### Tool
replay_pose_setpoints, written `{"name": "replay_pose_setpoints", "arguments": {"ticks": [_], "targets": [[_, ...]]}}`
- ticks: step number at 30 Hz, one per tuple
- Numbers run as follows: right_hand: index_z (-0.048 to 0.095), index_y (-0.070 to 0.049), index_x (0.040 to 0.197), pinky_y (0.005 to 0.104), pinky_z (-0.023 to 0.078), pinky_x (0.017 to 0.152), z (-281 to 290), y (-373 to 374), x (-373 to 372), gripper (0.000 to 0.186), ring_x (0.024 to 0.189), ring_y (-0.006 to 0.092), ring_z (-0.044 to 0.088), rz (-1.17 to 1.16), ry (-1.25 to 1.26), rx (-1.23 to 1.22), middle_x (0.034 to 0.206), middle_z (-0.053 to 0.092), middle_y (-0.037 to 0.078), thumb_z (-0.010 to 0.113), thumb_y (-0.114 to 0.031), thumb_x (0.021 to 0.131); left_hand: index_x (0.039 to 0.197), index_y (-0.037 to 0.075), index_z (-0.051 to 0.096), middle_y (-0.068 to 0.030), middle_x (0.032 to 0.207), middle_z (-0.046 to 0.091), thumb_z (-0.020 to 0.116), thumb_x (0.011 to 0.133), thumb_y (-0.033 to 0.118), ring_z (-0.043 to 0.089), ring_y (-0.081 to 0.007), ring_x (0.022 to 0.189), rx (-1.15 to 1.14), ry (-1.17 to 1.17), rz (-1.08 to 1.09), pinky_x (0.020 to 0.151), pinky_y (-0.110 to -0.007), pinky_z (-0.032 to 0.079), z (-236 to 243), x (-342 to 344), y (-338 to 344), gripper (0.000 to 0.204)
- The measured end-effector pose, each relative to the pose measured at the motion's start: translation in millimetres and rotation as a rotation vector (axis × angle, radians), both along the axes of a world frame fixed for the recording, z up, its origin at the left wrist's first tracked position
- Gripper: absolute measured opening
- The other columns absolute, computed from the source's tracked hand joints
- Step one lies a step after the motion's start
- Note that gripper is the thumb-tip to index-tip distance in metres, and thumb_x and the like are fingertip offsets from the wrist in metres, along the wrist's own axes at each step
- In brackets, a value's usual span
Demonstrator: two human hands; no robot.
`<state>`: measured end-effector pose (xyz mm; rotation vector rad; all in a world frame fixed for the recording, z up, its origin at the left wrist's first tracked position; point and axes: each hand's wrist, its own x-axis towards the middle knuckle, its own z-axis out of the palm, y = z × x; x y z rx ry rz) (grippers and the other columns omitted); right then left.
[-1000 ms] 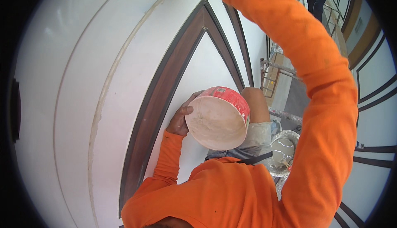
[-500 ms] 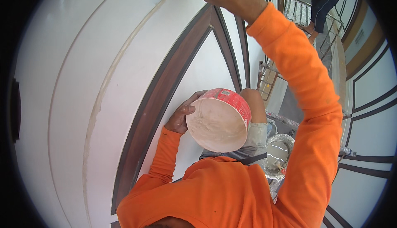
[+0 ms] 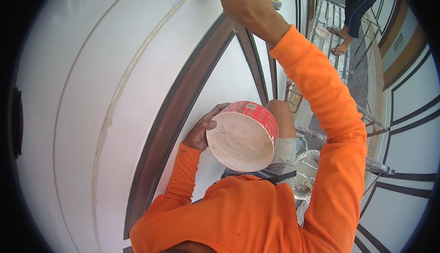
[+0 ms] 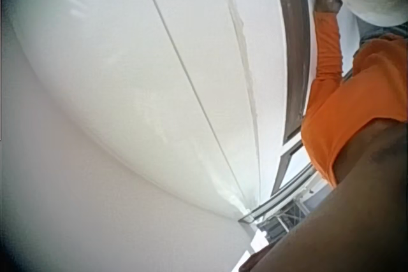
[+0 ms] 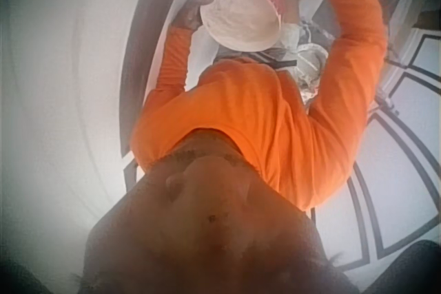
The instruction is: The person applies white plaster to a curved ceiling section using a trowel and a small container. They repeatedly scoop plaster from the container and smooth it onto the ceiling surface while standing on scaffolding.
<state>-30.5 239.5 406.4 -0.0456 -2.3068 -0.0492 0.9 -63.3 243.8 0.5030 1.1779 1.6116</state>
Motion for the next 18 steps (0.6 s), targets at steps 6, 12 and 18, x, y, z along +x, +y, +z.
{"name": "replay_pose_setpoints", "arguments": {"ticks": [6, 12, 18], "targets": [[0.056, -0.008, 0.150, 0.0551, 0.052, 0.094, 1.7, -0.8, -5.2, 0.055, 0.107, 0.0455, 0.064, 0.045, -0.022, -0.050, 0.127, 0.057, 0.028, 0.046, -0.002, 0.097, 0.158, 0.001, 0.031, -0.0168, 0.149, 0.049, 0.079, 0.078, 0.045, 0.052, -0.0286, 0.139, -0.024, 0.005, 0.008, 0.114, -0.041, 0.046, 1.1, 1.0, -0.4, 0.103], [0.071, -0.004, 0.122, 0.0502, 0.054, 0.084, 23.1, 12.4, 5.3, 0.033, 0.089, 0.0370, 0.069, 0.116, -0.021, 0.080, 0.105, 0.064, 0.021, 0.051, -0.007, 0.095, 0.157, 0.000, 0.034, -0.0195, 0.148, 0.052, 0.079, 0.075, 0.048, 0.054, -0.0296, 0.138, -0.054, 0.029, 0.026, 0.114, -0.040, 0.047, 10.6, 5.6, 2.7, 0.106], [0.070, -0.002, 0.089, 0.0492, 0.057, 0.078, 50.1, 18.5, 14.5, 0.018, 0.080, 0.0339, 0.070, 0.106, 0.061, 0.168, 0.093, 0.070, 0.020, 0.056, -0.012, 0.096, 0.158, 0.002, 0.032, -0.0169, 0.149, 0.050, 0.077, 0.079, 0.044, 0.053, -0.0276, 0.137, -0.012, 0.013, -0.006, 0.112, -0.040, 0.048, -2.2, -0.7, -1.4, 0.101]]}}
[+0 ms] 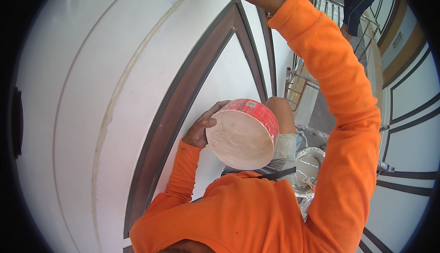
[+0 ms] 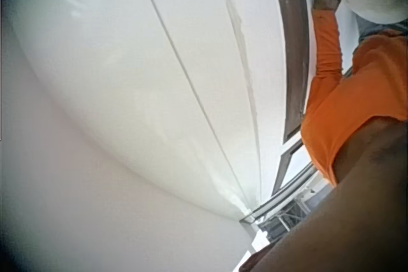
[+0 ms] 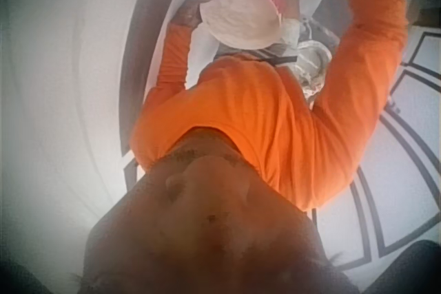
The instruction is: The person applies white plaster to a curved ceiling section using a trowel and a small container. They repeatedly scoop plaster from the container and smooth it onto the ceiling surface while standing on scaffolding.
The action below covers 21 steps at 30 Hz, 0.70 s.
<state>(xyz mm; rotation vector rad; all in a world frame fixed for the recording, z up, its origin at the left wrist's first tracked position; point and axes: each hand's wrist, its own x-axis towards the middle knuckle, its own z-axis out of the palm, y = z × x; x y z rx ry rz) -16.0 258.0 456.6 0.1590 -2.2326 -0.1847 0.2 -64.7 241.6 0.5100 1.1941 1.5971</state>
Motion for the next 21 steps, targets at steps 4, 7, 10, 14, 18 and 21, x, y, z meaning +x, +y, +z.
{"name": "replay_pose_setpoints", "arguments": {"ticks": [4, 7, 10, 14, 18, 21], "targets": [[0.073, -0.002, 0.095, 0.0487, 0.058, 0.083, -3.3, -2.4, -8.7, 0.020, 0.086, 0.0350, 0.073, -0.115, -0.038, 0.074, 0.102, 0.072, 0.022, 0.055, -0.011, 0.097, 0.158, 0.002, 0.032, -0.0168, 0.149, 0.050, 0.078, 0.079, 0.044, 0.053, -0.0273, 0.137, 0.009, 0.001, -0.014, 0.113, -0.040, 0.047, 3.7, -0.2, 2.3, 0.101], [0.075, -0.002, 0.101, 0.0490, 0.057, 0.089, -0.8, -9.6, -12.9, 0.022, 0.094, 0.0361, 0.073, -0.138, -0.150, -0.007, 0.111, 0.071, 0.024, 0.054, -0.009, 0.097, 0.159, 0.002, 0.032, -0.0168, 0.148, 0.050, 0.078, 0.079, 0.044, 0.053, -0.0275, 0.137, 0.007, -0.004, -0.012, 0.113, -0.040, 0.046, 0.6, -0.1, 0.8, 0.102], [0.075, -0.001, 0.106, 0.0506, 0.055, 0.096, -1.6, -11.3, -18.8, 0.026, 0.100, 0.0363, 0.072, -0.149, -0.155, -0.050, 0.116, 0.069, 0.025, 0.052, -0.008, 0.098, 0.159, 0.002, 0.032, -0.0167, 0.148, 0.051, 0.078, 0.079, 0.044, 0.053, -0.0277, 0.137, 0.008, 0.000, -0.017, 0.113, -0.039, 0.046, 1.3, 0.3, 1.4, 0.101], [0.075, -0.002, 0.112, 0.0508, 0.054, 0.098, -2.7, -12.7, -20.7, 0.030, 0.103, 0.0369, 0.071, -0.153, -0.187, 0.003, 0.121, 0.068, 0.024, 0.049, -0.008, 0.100, 0.158, 0.002, 0.032, -0.0165, 0.147, 0.051, 0.078, 0.079, 0.044, 0.054, -0.0275, 0.136, -0.004, -0.003, -0.005, 0.112, -0.039, 0.047, -0.1, 2.1, -2.1, 0.101], [0.075, -0.003, 0.110, 0.0498, 0.054, 0.094, -14.3, 10.2, -29.8, 0.028, 0.104, 0.0363, 0.071, -0.163, -0.043, 0.131, 0.124, 0.067, 0.023, 0.050, -0.009, 0.101, 0.158, 0.002, 0.033, -0.0165, 0.147, 0.051, 0.077, 0.080, 0.045, 0.054, -0.0276, 0.136, -0.007, 0.039, -0.042, 0.112, -0.039, 0.048, 2.7, -0.3, 5.5, 0.100], [0.075, -0.003, 0.103, 0.0482, 0.055, 0.092, -8.5, -6.6, -21.4, 0.026, 0.103, 0.0338, 0.072, -0.173, -0.155, 0.121, 0.122, 0.069, 0.020, 0.051, -0.012, 0.102, 0.158, 0.002, 0.033, -0.0167, 0.148, 0.050, 0.076, 0.080, 0.046, 0.054, -0.0279, 0.136, -0.017, 0.042, -0.028, 0.111, -0.039, 0.048, 0.8, -0.8, 3.4, 0.099]]}}
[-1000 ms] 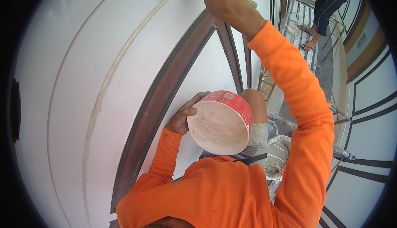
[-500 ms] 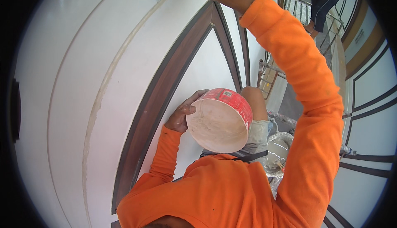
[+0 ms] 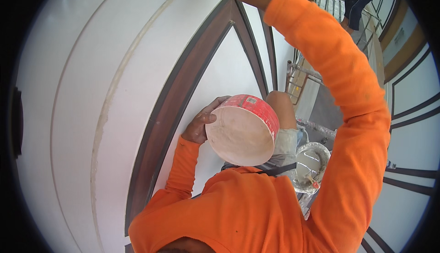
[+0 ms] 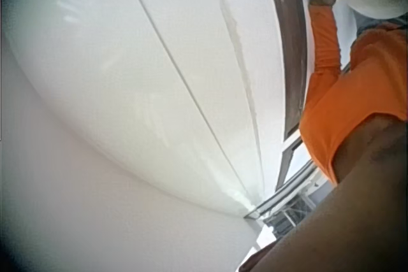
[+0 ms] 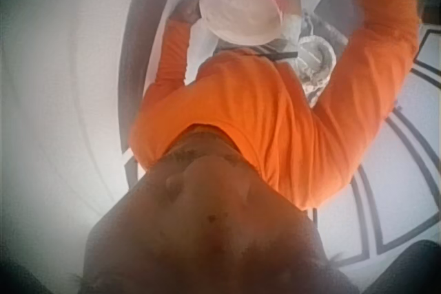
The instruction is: The person applies white plaster to a curved ceiling section using a trowel and a small container. They repeatedly scoop plaster from the container and smooth it onto the ceiling surface while standing on scaffolding.
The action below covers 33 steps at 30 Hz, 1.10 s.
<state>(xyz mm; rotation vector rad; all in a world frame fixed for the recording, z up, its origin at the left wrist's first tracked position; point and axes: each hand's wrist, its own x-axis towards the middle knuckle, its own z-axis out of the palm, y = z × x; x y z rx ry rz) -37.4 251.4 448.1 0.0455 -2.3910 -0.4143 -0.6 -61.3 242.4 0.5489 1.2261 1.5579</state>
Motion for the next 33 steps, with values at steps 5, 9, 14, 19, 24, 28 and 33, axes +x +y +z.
{"name": "replay_pose_setpoints", "arguments": {"ticks": [5, 9, 14, 19, 24, 28, 33], "targets": [[0.073, -0.006, 0.089, 0.0456, 0.056, 0.085, 30.0, 6.9, -2.2, 0.019, 0.088, 0.0293, 0.075, 0.049, 0.111, 0.168, 0.096, 0.076, 0.014, 0.059, -0.016, 0.096, 0.157, 0.000, 0.034, -0.0173, 0.147, 0.050, 0.075, 0.080, 0.046, 0.054, -0.0279, 0.136, 0.003, 0.030, 0.018, 0.111, -0.038, 0.048, 0.0, 1.6, 0.2, 0.099], [0.074, -0.003, 0.094, 0.0474, 0.057, 0.084, 30.0, 28.6, 9.7, 0.020, 0.087, 0.0320, 0.074, 0.029, 0.044, 0.050, 0.097, 0.075, 0.016, 0.058, -0.016, 0.094, 0.158, 0.001, 0.033, -0.0176, 0.147, 0.050, 0.076, 0.079, 0.045, 0.053, -0.0279, 0.137, -0.004, 0.012, 0.025, 0.111, -0.038, 0.048, 0.8, 1.2, -0.3, 0.100], [0.074, -0.011, 0.125, 0.0492, 0.057, 0.087, -12.6, 57.7, -4.0, 0.037, 0.096, 0.0370, 0.072, -0.030, 0.045, -0.085, 0.112, 0.069, 0.021, 0.054, -0.011, 0.095, 0.158, 0.000, 0.032, -0.0177, 0.147, 0.050, 0.076, 0.079, 0.044, 0.053, -0.0277, 0.137, -0.016, -0.001, 0.046, 0.111, -0.039, 0.047, -3.0, 4.5, -6.3, 0.100], [0.063, -0.019, 0.145, 0.0489, 0.057, 0.092, -26.5, 70.0, -23.4, 0.054, 0.103, 0.0405, 0.069, 0.003, 0.085, -0.119, 0.122, 0.064, 0.024, 0.048, -0.004, 0.096, 0.158, 0.000, 0.032, -0.0178, 0.146, 0.050, 0.075, 0.080, 0.043, 0.053, -0.0276, 0.136, 0.011, 0.006, 0.010, 0.111, -0.039, 0.047, 6.7, 3.7, -0.8, 0.099], [0.057, -0.019, 0.151, 0.0498, 0.055, 0.095, -29.5, 62.8, -38.1, 0.057, 0.109, 0.0399, 0.066, -0.053, 0.066, -0.160, 0.125, 0.061, 0.022, 0.048, -0.006, 0.097, 0.156, -0.001, 0.036, -0.0185, 0.146, 0.053, 0.076, 0.076, 0.049, 0.055, -0.0285, 0.136, -0.013, 0.039, 0.044, 0.112, -0.039, 0.047, 4.3, 3.0, -2.3, 0.102], [0.057, -0.018, 0.151, 0.0513, 0.051, 0.096, -24.0, 55.3, -35.6, 0.056, 0.110, 0.0389, 0.065, -0.098, 0.027, -0.171, 0.125, 0.060, 0.021, 0.047, -0.007, 0.097, 0.158, 0.002, 0.033, -0.0165, 0.146, 0.052, 0.075, 0.081, 0.038, 0.055, -0.0274, 0.135, 0.019, -0.027, 0.015, 0.112, -0.038, 0.047, 3.0, 1.4, -4.6, 0.094], [0.058, -0.020, 0.150, 0.0510, 0.050, 0.096, -46.1, 54.2, -48.4, 0.056, 0.108, 0.0385, 0.065, -0.042, 0.140, -0.213, 0.124, 0.060, 0.021, 0.048, -0.007, 0.097, 0.157, 0.000, 0.036, -0.0181, 0.148, 0.051, 0.077, 0.076, 0.047, 0.054, -0.0287, 0.136, -0.016, 0.007, 0.033, 0.113, -0.039, 0.047, 5.5, 5.0, -2.3, 0.102]]}}
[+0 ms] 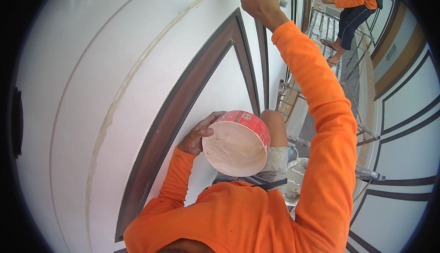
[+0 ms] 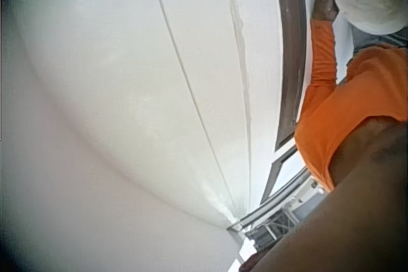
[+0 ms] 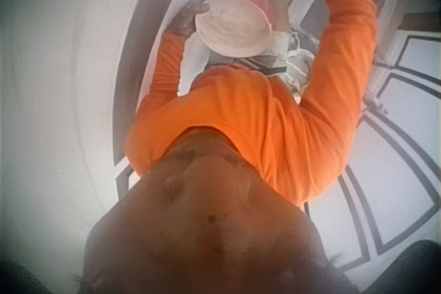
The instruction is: The person applies white plaster to a curved ceiling section using a trowel and a small container. They repeatedly scoop plaster from the container and smooth it onto the ceiling surface while standing on scaffolding.
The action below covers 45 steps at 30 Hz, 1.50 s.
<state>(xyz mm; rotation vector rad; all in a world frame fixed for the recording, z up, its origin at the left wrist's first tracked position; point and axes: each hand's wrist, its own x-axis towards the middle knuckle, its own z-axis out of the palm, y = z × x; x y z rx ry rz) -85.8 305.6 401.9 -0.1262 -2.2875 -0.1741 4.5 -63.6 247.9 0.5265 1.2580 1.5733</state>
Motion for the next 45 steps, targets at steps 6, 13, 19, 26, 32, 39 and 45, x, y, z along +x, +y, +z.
{"name": "replay_pose_setpoints", "arguments": {"ticks": [6, 13, 19, 26, 32, 39, 45], "targets": [[0.065, -0.020, 0.143, 0.0513, 0.049, 0.099, 33.2, 2.6, 7.8, 0.053, 0.106, 0.0373, 0.068, 0.001, -0.167, 0.049, 0.125, 0.062, 0.019, 0.049, -0.006, 0.094, 0.157, 0.001, 0.036, -0.0177, 0.148, 0.051, 0.078, 0.076, 0.049, 0.054, -0.0283, 0.137, 0.005, 0.009, -0.016, 0.112, -0.038, 0.047, 5.4, -0.2, -0.8, 0.103], [0.076, -0.008, 0.101, 0.0487, 0.056, 0.084, 66.0, 35.4, 22.8, 0.022, 0.092, 0.0314, 0.071, 0.071, -0.036, 0.217, 0.098, 0.073, 0.014, 0.056, -0.016, 0.094, 0.157, 0.003, 0.036, -0.0163, 0.144, 0.054, 0.077, 0.081, 0.040, 0.057, -0.0264, 0.132, 0.060, -0.011, -0.013, 0.110, -0.037, 0.048, -0.7, -2.5, -5.2, 0.094], [0.071, -0.010, 0.132, 0.0291, 0.054, 0.071, 30.6, 23.4, 121.1, 0.033, 0.075, 0.0145, 0.067, 0.150, -0.265, -0.302, 0.095, 0.075, 0.009, 0.056, -0.010, 0.102, 0.157, 0.001, 0.036, -0.0154, 0.141, 0.056, 0.078, 0.082, 0.039, 0.058, -0.0240, 0.130, 0.086, -0.018, 0.005, 0.109, -0.037, 0.048, 3.0, -0.4, -3.3, 0.094], [0.065, -0.001, 0.133, 0.0264, 0.055, 0.071, -82.2, -27.2, 243.6, 0.032, 0.083, 0.0105, 0.068, 0.722, -0.209, -1.458, 0.104, 0.076, 0.007, 0.064, -0.014, 0.104, 0.155, -0.001, 0.038, -0.0162, 0.143, 0.055, 0.077, 0.082, 0.038, 0.056, -0.0242, 0.132, 0.145, 0.030, 0.111, 0.111, -0.036, 0.046, -16.0, -3.1, -1.8, 0.091], [0.064, 0.000, 0.130, 0.0266, 0.055, 0.068, -148.4, -34.2, 334.0, 0.030, 0.081, 0.0126, 0.068, 0.513, 0.129, -1.736, 0.100, 0.074, 0.007, 0.062, -0.017, 0.105, 0.151, -0.005, 0.044, -0.0225, 0.143, 0.058, 0.064, 0.094, 0.036, 0.061, -0.0318, 0.128, 0.044, -0.013, 0.243, 0.108, -0.043, 0.052, -36.3, -3.6, -12.4, 0.073], [0.061, -0.005, 0.134, 0.0256, 0.045, 0.050, -249.0, -51.7, 462.8, 0.046, 0.060, 0.0101, 0.057, -0.376, -0.148, -1.447, 0.089, 0.069, 0.004, 0.077, -0.013, 0.092, 0.147, -0.009, 0.048, -0.0228, 0.138, 0.062, 0.061, 0.096, 0.041, 0.064, -0.0310, 0.123, 0.067, -0.027, 0.222, 0.105, -0.044, 0.053, -35.7, -10.6, -19.6, 0.072], [0.056, -0.002, 0.145, 0.0326, 0.050, 0.063, -369.8, -127.6, 523.2, 0.071, 0.081, 0.0163, 0.065, -0.261, -0.481, -2.123, 0.101, 0.072, 0.008, 0.083, -0.012, 0.080, 0.147, -0.008, 0.048, -0.0217, 0.140, 0.062, 0.061, 0.096, 0.042, 0.063, -0.0317, 0.125, 0.044, -0.008, 0.237, 0.107, -0.044, 0.052, -37.5, -15.7, -22.8, 0.072]]}}
